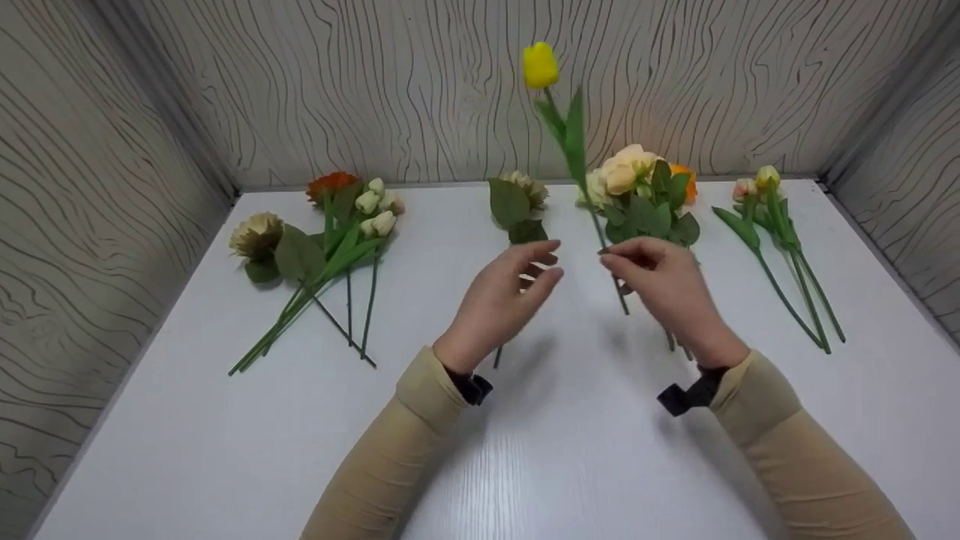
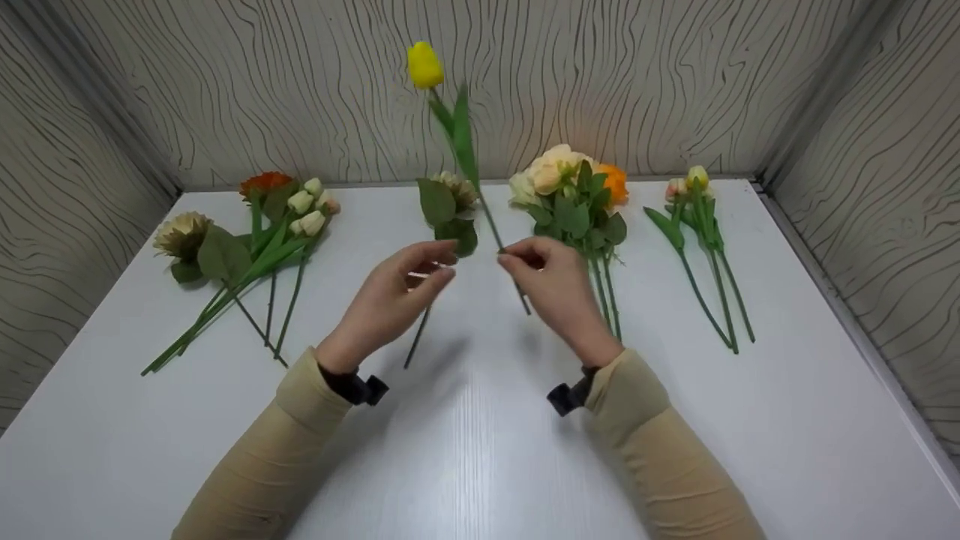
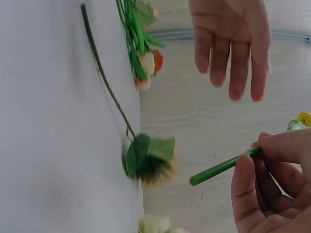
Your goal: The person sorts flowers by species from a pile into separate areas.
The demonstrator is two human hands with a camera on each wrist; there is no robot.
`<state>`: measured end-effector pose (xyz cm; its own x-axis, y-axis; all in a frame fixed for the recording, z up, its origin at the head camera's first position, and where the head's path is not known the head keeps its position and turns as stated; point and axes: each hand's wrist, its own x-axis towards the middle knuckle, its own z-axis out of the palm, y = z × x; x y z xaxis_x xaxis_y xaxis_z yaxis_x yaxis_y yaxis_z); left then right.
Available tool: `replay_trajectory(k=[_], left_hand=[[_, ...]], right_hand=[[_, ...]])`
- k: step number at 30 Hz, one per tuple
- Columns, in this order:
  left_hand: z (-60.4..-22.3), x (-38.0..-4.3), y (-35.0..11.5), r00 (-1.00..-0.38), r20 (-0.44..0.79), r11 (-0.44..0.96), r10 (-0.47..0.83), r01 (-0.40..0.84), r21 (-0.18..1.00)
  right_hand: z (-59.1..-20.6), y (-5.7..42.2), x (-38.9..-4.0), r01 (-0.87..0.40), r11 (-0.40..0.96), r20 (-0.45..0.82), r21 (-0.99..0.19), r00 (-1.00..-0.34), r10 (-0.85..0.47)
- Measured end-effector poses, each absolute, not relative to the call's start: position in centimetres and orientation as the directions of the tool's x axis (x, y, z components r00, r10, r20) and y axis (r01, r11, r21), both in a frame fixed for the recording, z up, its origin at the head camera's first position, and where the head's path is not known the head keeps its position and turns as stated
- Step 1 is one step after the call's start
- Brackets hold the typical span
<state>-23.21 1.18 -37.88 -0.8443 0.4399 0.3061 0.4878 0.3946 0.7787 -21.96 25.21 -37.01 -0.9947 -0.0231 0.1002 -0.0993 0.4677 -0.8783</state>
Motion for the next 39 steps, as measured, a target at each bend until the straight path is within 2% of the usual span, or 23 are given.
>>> replay_trajectory(k=[3, 5, 7, 9, 12, 15, 20, 30, 39], left_hand=[[-38.3, -21.9, 2.7, -0.727, 0.338, 0.557, 0.598, 0.68, 0.477], [-38.6, -21.1, 3.7, -0.645, 0.34, 0.597, 0.684, 0.763, 0.248], [-38.9, -20.2, 4.7, -0.583, 0.323, 0.595, 0.745, 0.801, 0.073], [-39.4, -19.4, 5.6, -0.545, 0.295, 0.579, 0.785, 0.814, -0.036], [-40.4, -18.1, 7.0, -0.506, 0.228, 0.538, 0.832, 0.835, -0.112], [-41.4, -17.1, 8.1, -0.481, 0.131, 0.497, 0.867, 0.854, -0.151], [-42.3, -16.3, 9.0, -0.471, 0.021, 0.469, 0.882, 0.872, -0.141], [-42.3, -16.4, 8.8, -0.452, 0.04, 0.453, 0.891, 0.887, -0.09], [-42.3, -16.5, 8.5, -0.443, 0.045, 0.445, 0.895, 0.891, -0.092]], right_hand=[[-36.3, 29.2, -22.1, -0.04, 0.553, 0.088, -0.832, -0.994, 0.061], [-36.1, 32.2, -22.3, 0.004, 0.616, 0.084, -0.788, -0.99, 0.113], [-36.3, 35.0, -22.7, 0.049, 0.676, 0.081, -0.735, -0.984, 0.159], [-36.7, 37.7, -23.1, 0.087, 0.737, 0.079, -0.67, -0.979, 0.188], [-37.8, 41.0, -23.3, 0.097, 0.809, 0.091, -0.58, -0.979, 0.182], [-39.1, 43.4, -23.1, 0.084, 0.854, 0.089, -0.513, -0.985, 0.151], [-40.8, 45.4, -22.5, 0.085, 0.865, 0.047, -0.495, -0.991, 0.124], [-41.9, 46.7, -21.8, 0.107, 0.868, 0.001, -0.485, -0.992, 0.123], [-41.8, 46.8, -21.6, 0.125, 0.883, -0.005, -0.453, -0.991, 0.137]])
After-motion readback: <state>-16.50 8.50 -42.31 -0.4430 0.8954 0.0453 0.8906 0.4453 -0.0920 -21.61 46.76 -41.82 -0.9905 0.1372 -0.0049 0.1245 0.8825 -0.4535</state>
